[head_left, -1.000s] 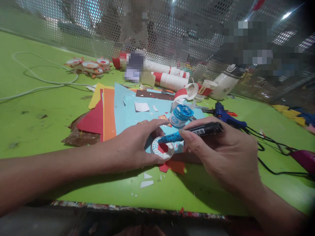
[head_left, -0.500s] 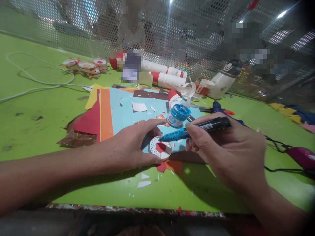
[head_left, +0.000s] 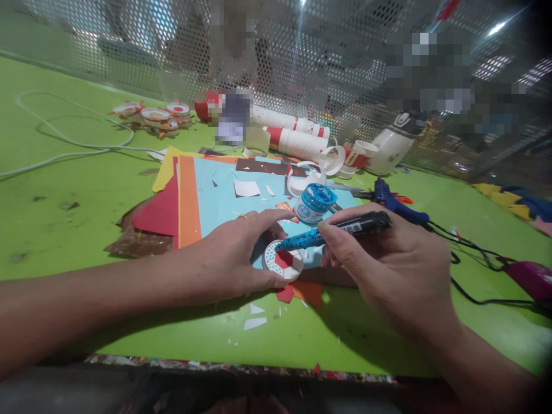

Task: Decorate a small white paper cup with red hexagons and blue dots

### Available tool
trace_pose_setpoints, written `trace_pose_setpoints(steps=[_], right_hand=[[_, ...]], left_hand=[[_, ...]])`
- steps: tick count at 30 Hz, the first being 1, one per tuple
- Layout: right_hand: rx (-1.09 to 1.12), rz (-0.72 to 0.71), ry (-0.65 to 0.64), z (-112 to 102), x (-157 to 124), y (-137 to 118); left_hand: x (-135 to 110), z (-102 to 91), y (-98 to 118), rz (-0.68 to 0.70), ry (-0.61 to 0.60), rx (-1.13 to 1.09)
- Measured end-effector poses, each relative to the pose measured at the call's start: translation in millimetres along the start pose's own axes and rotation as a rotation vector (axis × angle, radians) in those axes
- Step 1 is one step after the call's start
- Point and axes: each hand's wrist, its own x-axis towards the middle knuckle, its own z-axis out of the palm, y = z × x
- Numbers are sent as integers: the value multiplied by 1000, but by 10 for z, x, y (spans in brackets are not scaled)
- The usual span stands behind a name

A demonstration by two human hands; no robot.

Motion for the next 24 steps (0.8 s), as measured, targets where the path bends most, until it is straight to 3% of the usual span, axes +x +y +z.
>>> trace_pose_setpoints(steps=[17,24], right_hand=[[139,96,52,83,-14,33],[156,119,7,55,6,17]], left_hand=[[7,17,-53,52,-5,25],[1,0,-52,55,-13,35]])
